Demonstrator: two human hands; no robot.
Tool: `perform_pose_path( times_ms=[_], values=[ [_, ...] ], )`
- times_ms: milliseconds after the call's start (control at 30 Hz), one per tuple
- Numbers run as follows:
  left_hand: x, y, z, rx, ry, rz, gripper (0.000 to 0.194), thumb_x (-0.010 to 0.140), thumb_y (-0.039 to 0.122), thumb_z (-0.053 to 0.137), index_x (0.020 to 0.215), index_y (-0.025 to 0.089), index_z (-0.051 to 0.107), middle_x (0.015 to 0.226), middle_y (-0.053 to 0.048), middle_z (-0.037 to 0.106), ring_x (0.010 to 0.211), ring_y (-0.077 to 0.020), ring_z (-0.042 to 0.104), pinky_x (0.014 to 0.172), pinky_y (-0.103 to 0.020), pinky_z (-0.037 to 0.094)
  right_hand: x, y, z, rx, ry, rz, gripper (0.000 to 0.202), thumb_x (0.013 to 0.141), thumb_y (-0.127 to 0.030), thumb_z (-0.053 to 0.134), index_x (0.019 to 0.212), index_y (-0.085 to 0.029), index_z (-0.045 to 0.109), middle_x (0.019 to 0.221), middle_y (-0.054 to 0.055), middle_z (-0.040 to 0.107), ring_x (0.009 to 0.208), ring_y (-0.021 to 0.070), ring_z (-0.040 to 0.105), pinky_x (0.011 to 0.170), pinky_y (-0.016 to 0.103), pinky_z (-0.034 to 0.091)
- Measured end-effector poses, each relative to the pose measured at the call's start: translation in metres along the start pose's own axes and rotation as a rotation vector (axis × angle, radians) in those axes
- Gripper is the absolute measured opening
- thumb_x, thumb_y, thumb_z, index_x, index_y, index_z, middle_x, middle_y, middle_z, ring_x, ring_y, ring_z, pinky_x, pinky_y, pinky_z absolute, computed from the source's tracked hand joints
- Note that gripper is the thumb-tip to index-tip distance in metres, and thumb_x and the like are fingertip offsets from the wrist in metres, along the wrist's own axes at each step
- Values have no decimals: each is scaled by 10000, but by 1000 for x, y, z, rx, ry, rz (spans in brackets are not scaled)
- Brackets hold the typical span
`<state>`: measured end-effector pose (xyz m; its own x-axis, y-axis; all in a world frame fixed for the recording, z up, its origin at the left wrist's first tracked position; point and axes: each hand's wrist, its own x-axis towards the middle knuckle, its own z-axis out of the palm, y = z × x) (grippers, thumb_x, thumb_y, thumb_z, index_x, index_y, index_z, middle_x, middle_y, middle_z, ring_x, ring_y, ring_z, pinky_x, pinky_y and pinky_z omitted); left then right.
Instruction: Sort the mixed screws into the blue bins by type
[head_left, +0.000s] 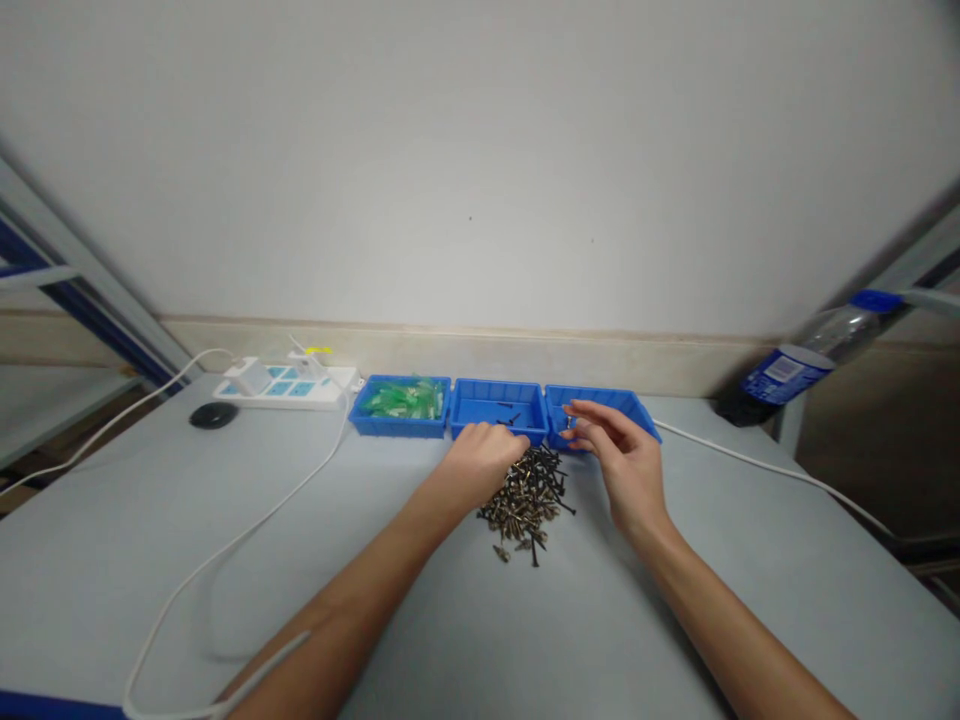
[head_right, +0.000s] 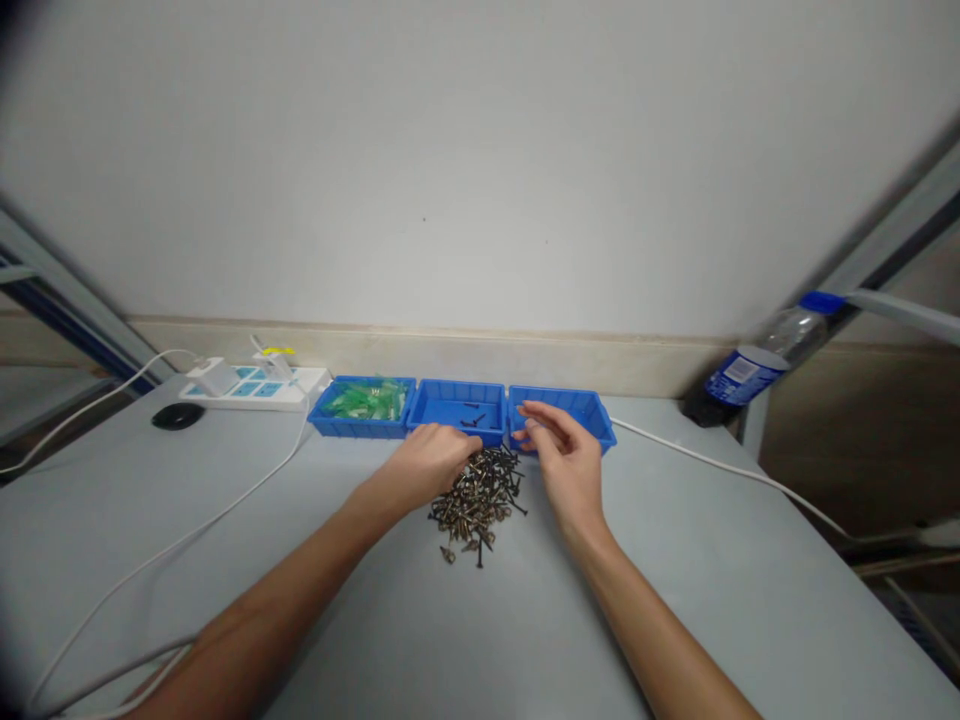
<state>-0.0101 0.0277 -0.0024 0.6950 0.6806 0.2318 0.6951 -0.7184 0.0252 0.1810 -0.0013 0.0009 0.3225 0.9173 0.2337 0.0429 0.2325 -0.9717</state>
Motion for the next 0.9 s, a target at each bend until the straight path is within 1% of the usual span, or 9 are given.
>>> perform_pose_path(
  times_ms=[67, 167, 267, 400, 500, 633, 767, 900],
  values=[
    [2, 0, 0, 23, -10, 14, 269, 854, 29, 509, 981, 184, 690, 739, -78, 664, 697, -233, 633, 613, -323, 391, 0, 0, -1, -3, -10, -2, 268, 791, -347, 721, 1004, -186, 747, 1016, 98, 776, 725, 202, 718, 690, 364, 593],
    [4, 0, -4, 42, -56, 32, 318, 827, 14, 524, 1043, 190, 677, 756, -77, 688, 682, -228, 638, 586, -311, 365, 0, 0, -1, 3, -19, -1, 267, 787, -349, 728, 1000, -189, 748, 999, 89, 778, 717, 194, 710, 683, 347, 580],
    [5, -1, -9, 11, -76, 34, 339, 791, -3, 536, 1027, 197, 676, 799, -74, 714, 677, -208, 640, 573, -297, 349, 0, 0, -1, -11, -25, -8, 260, 793, -354, 723, 992, -188, 749, 983, 84, 778, 708, 191, 702, 686, 348, 575],
    [2, -3, -14, -22, -69, 39, 275, 818, 12, 525, 955, 188, 685, 792, -64, 710, 672, -191, 632, 579, -286, 355, -1, 1, -1, -28, -44, -15, 255, 793, -360, 717, 968, -178, 751, 980, 90, 777, 697, 192, 696, 675, 351, 571],
    [-4, -5, -12, -30, -56, 43, 236, 843, 23, 530, 945, 178, 676, 790, -59, 707, 695, -193, 638, 589, -281, 362, -2, 0, 0, -24, -53, -20, 260, 786, -358, 720, 961, -169, 752, 967, 94, 777, 689, 188, 693, 665, 344, 568],
    [-12, -10, -5, -1, -24, 44, 200, 894, 52, 508, 952, 170, 659, 812, -59, 702, 759, -211, 653, 622, -286, 395, -2, 1, 1, -30, -58, -23, 261, 780, -360, 715, 949, -164, 752, 951, 96, 776, 679, 184, 687, 659, 342, 563],
    [-18, -16, -1, 7, -71, 27, 213, 935, 63, 476, 987, 153, 662, 853, -70, 712, 802, -206, 666, 669, -281, 438, -1, 3, 1, -39, -52, -24, 271, 767, -368, 718, 932, -156, 756, 918, 95, 774, 667, 183, 682, 647, 338, 551],
    [-21, -17, -3, 17, -112, -39, 246, 949, 62, 468, 1028, 164, 678, 892, -80, 723, 845, -213, 674, 708, -287, 467, 0, 4, 0, -27, -47, -19, 271, 753, -377, 729, 913, -161, 757, 911, 91, 776, 648, 180, 676, 631, 331, 544]
  ],
)
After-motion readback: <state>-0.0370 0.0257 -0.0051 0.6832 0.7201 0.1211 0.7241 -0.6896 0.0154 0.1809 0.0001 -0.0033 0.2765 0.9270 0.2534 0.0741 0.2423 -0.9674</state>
